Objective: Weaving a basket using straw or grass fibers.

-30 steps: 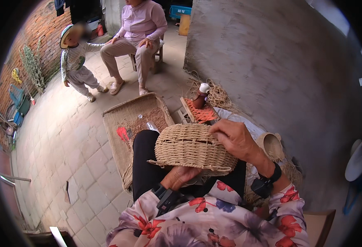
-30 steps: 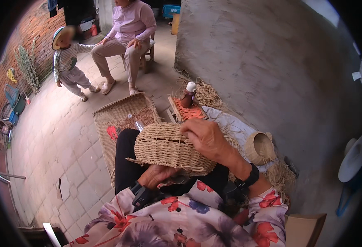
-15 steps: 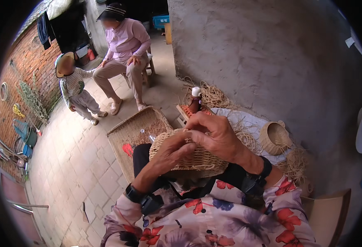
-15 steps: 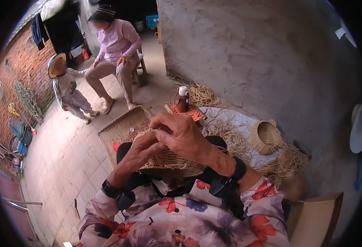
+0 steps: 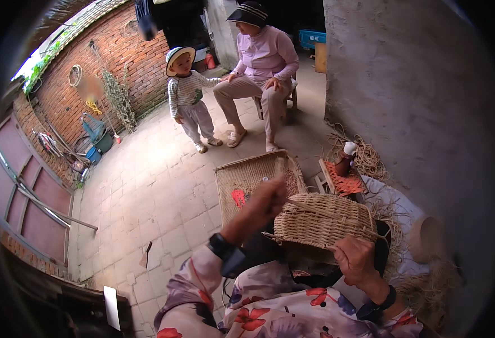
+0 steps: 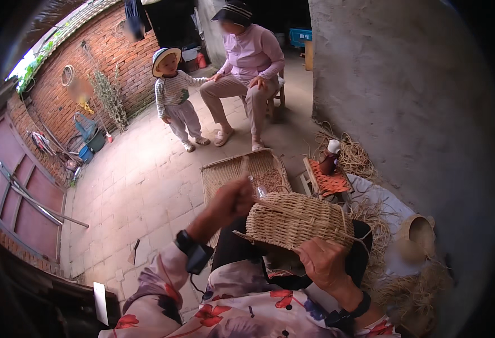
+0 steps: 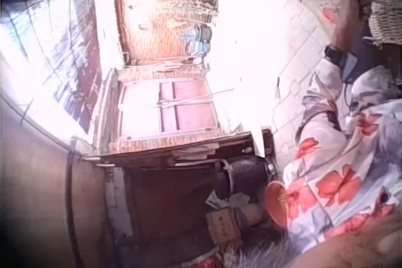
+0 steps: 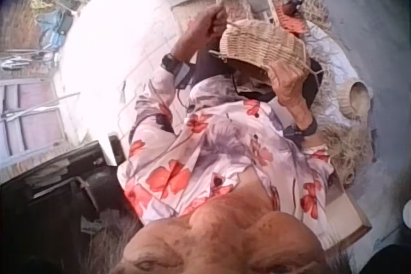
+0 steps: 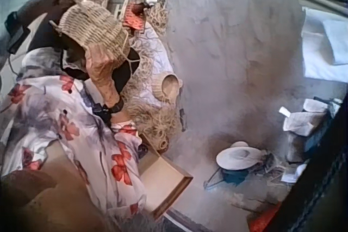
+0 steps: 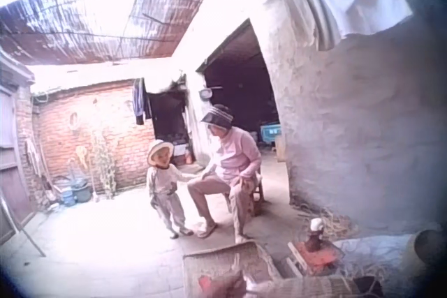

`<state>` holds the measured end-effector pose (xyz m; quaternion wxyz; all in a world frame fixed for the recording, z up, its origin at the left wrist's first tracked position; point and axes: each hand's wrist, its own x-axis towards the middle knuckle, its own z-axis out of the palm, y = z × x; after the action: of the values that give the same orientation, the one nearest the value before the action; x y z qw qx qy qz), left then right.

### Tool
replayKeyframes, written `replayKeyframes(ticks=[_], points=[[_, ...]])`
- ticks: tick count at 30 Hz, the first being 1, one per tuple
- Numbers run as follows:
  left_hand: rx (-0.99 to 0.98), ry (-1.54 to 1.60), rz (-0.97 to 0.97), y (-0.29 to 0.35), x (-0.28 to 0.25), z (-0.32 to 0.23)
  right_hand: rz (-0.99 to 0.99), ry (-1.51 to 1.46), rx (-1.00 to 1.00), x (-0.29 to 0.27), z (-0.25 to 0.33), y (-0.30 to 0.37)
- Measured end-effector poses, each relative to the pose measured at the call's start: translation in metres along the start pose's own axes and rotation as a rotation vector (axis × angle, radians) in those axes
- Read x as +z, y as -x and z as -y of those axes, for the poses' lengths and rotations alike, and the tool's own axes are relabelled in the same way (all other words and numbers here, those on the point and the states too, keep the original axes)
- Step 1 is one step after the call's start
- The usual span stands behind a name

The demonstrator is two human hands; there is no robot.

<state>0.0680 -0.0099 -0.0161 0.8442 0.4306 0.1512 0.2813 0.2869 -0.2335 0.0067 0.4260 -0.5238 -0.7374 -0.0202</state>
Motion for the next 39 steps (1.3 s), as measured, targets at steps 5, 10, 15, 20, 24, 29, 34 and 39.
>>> replayKeyframes(ticks=[5,10,15,20,24,29,34,39], points=[[0.567,0.075,-1.108,0.137,-0.181,-0.16,-0.011,0.004,0.035,-0.009,-0.006,0.007],[0.469,-0.453,-1.262,0.164,-0.179,-0.16,-0.073,-0.015,0.045,-0.002,-0.011,0.012],[0.326,-1.033,-0.37,0.042,-0.008,-0.018,-0.083,-0.057,0.038,0.005,-0.01,0.012],[0.557,-1.581,0.023,0.003,0.104,0.011,-0.103,-0.062,0.09,0.005,-0.008,0.014],[0.378,-1.542,0.141,0.0,0.097,0.018,-0.121,-0.042,0.075,0.004,-0.009,0.014],[0.593,-1.643,-0.37,0.024,0.007,-0.022,-0.2,-0.016,0.036,0.002,-0.01,0.01],[0.39,-1.807,-0.839,0.076,-0.086,-0.087,-0.204,-0.015,0.043,-0.002,-0.011,0.009],[0.511,-1.657,-0.688,0.077,-0.147,-0.061,-0.172,-0.057,0.057,0.0,-0.01,0.01]])
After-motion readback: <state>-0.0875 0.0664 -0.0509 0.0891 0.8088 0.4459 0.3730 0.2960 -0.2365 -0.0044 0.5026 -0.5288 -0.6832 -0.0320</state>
